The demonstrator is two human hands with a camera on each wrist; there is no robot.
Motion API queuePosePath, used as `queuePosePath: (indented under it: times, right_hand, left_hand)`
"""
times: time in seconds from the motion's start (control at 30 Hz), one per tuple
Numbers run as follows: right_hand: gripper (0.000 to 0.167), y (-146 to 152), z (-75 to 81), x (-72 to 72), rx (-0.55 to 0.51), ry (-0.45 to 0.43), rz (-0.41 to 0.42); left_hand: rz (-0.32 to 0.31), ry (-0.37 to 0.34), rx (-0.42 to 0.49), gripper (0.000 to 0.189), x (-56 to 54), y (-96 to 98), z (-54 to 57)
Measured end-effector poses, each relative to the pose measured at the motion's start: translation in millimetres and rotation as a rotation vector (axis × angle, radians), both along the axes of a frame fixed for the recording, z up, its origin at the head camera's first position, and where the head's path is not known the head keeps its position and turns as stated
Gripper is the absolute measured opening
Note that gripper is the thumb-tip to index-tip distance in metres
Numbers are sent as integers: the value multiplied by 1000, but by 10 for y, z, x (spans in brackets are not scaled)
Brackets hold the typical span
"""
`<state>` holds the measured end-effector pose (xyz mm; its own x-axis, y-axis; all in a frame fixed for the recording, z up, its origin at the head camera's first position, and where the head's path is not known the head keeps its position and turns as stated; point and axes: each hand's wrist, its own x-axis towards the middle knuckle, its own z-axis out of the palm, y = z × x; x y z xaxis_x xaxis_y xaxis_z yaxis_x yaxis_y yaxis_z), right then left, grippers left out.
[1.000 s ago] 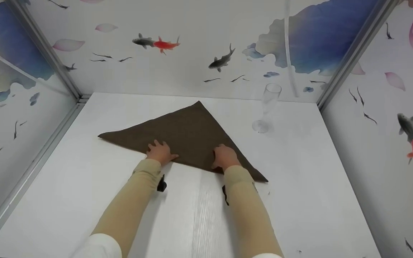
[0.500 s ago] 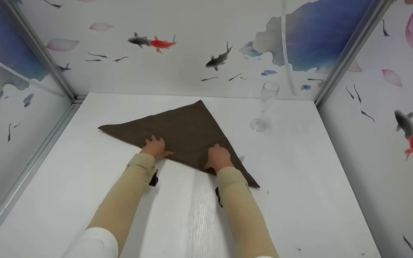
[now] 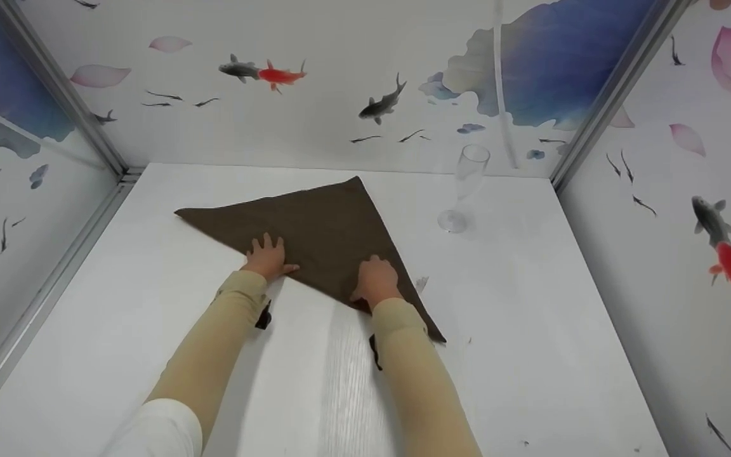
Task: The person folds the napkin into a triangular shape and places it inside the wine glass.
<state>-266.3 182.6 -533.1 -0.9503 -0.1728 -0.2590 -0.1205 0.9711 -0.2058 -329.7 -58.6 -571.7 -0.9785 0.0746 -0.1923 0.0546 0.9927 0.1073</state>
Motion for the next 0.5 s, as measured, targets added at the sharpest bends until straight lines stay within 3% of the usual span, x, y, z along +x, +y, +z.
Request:
queuePosePath:
  times: [0.17,0.27,0.37,0.5]
  right_hand:
    - [73,5,-9,42,-5,-17,-13]
    - [75,22,-9,57,-4,-33,-8]
    - [75,51,12,52,-3,-47,19]
    - [71,145,58,16,-81,-105,60]
  left_hand:
    - [23,18,-19,88,87,47,17]
    - [34,64,-52,86,168,126,134]
    - [7,129,-71,73,245,209,248]
    - [-27,168,-68,57,320,291,349]
